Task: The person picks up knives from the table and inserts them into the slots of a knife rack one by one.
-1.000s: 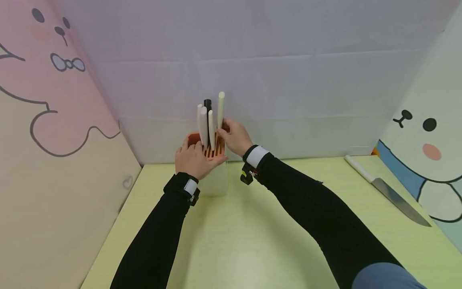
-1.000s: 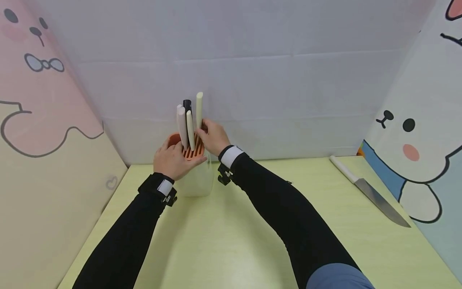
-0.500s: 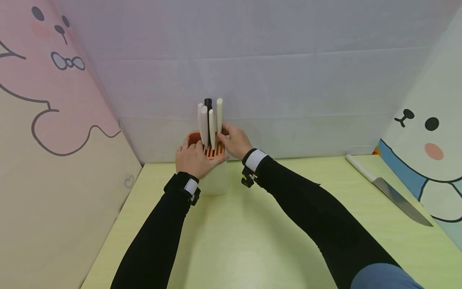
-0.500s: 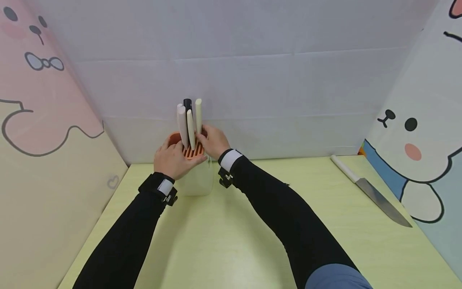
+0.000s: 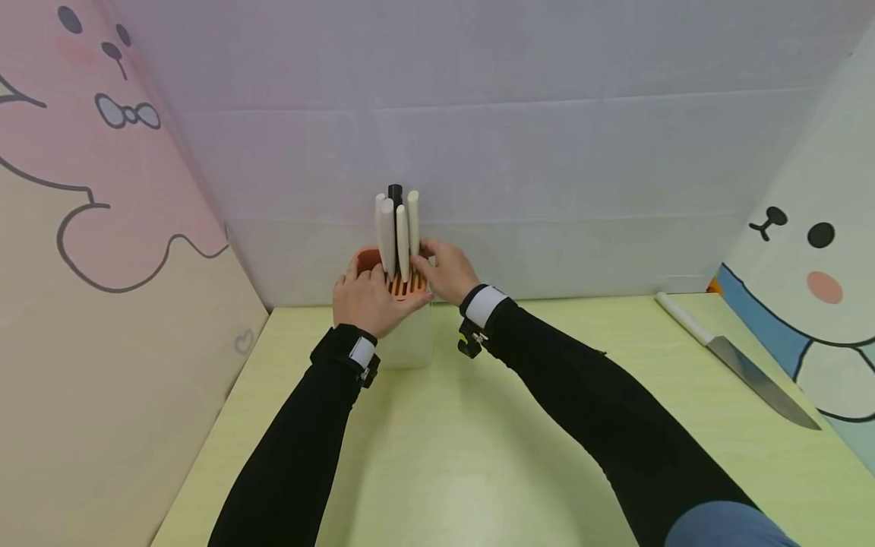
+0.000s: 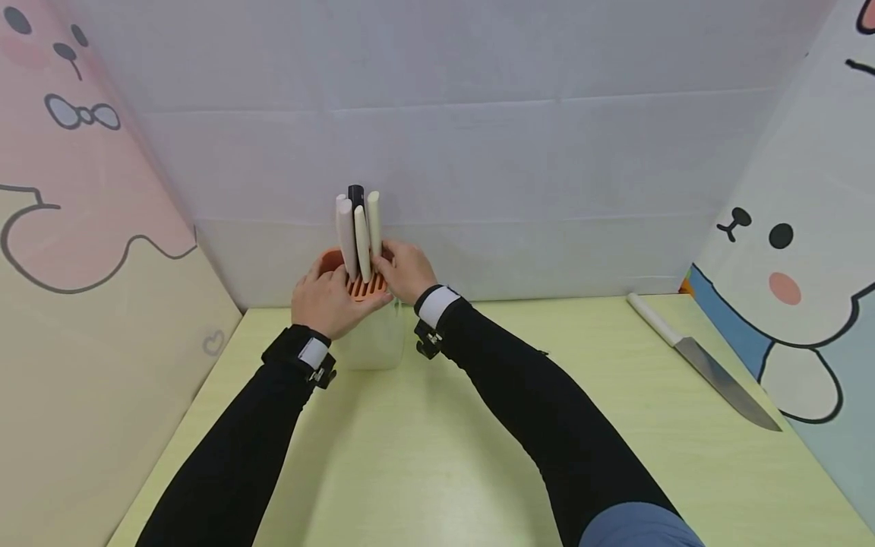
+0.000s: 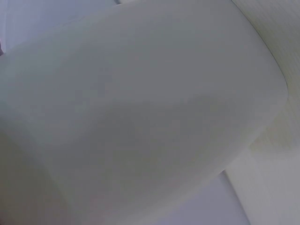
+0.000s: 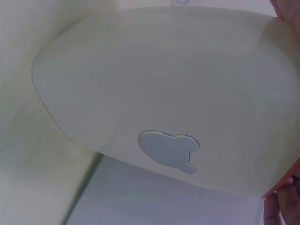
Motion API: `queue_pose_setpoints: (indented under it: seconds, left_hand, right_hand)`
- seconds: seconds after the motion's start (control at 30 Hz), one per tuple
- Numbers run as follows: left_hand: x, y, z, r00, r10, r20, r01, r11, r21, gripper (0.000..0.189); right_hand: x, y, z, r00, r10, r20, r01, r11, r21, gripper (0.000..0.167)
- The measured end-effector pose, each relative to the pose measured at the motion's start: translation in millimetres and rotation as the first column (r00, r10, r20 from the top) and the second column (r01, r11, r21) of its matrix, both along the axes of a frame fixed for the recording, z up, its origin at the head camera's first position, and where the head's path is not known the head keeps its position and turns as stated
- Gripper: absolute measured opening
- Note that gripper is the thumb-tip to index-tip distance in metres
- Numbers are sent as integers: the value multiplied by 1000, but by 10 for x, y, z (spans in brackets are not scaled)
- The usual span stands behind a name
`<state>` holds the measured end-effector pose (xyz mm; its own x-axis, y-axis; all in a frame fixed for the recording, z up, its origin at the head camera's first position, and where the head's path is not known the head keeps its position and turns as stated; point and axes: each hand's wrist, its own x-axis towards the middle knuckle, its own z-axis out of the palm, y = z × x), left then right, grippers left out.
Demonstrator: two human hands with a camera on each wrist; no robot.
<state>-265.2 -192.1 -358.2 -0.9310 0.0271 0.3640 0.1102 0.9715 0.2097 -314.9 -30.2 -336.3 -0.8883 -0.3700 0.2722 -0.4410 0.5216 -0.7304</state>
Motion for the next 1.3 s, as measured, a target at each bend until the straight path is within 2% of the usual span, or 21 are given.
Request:
queue_pose_setpoints:
  seconds: [0.27, 0.63, 0.87, 1.07, 1.17, 1.3]
  left_hand:
    - [15, 4, 16, 1000, -4, 11, 3, 1000, 15, 97]
    - [18, 12, 16, 1000, -1, 10, 1, 1000, 4, 99]
    - [6, 14, 13, 1000, 0, 15, -1, 1000, 12, 98]
    - [17, 16, 10, 1000, -5, 31, 4, 999, 37, 96]
    - [16, 10, 1, 1000, -11, 17, 11, 999, 47, 93]
    - [17, 3, 3, 1000, -20, 5, 20, 998, 66, 87]
  right_hand:
    - [16, -8, -49, 1000, -6, -26, 5, 1000, -22, 34]
    - [32, 27, -116, 998, -11, -62, 7, 998, -67, 43]
    - [76, 121, -151, 998, -60, -30, 58, 996, -72, 46]
    - [88, 497, -226, 994, -109, 7, 109, 992, -60, 50]
    - [91, 833, -297, 992, -119, 37, 120, 992, -34, 53]
    - [110, 1396, -394, 985, -148, 94, 143, 988, 52, 58]
